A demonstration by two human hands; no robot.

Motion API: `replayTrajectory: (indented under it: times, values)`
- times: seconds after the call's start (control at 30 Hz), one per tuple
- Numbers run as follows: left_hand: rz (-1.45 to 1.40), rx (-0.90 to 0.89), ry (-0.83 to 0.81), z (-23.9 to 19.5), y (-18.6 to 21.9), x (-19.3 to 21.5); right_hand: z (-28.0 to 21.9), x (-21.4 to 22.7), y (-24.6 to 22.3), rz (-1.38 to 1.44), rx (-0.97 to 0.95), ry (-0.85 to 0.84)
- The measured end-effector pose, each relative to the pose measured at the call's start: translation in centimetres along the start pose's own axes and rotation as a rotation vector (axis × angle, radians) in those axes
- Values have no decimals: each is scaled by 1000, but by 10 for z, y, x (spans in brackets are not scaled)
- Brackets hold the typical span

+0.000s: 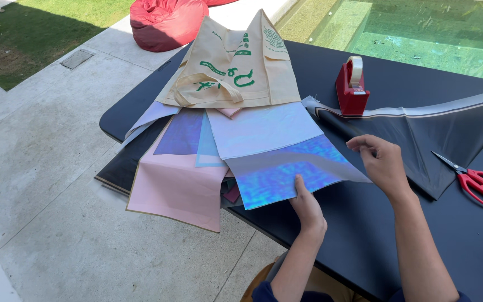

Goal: The person folds and layers sheets of black, iridescent, and translucent wrapping film by hand, occasionally using scissors to make small adjustments.

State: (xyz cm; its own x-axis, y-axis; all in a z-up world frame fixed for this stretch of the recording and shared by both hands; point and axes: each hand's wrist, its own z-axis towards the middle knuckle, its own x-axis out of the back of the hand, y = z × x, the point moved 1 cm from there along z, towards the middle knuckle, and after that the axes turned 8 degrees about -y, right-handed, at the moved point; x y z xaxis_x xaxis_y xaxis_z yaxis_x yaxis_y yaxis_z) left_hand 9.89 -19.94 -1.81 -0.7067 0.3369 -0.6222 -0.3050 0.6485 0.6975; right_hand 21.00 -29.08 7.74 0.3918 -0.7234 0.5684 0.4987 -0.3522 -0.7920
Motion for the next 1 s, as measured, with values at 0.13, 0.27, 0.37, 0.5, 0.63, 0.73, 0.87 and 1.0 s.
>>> replayTrajectory:
  times: [0.13,0.27,0.37,0.5,0.63,0.73,0.87,1.0]
  values:
    - [138,-101,-37,-3,35,-4,8,-16,-32,-31,-32,-231]
    - [160,-52,-13,-12,51,-1,5,-32,-62,-52,-55,-489]
    - [89,-5,-110,-17,54,1,4,-38,-78,-100,-111,-712]
    - [52,-64,-351,-15,51,6,5,-44,-64,-175,-44,-687]
    - [368,-99,-575,16,17,38,8,-34,-61,-232,20,-455]
    - [266,-71,-648,67,-29,81,17,-30,-57,-169,51,-287]
    - [120,-247,-510,39,38,53,38,-36,-13,-79,28,-165]
    - [79,-153,-322,41,45,60,61,-46,26,391,-94,6]
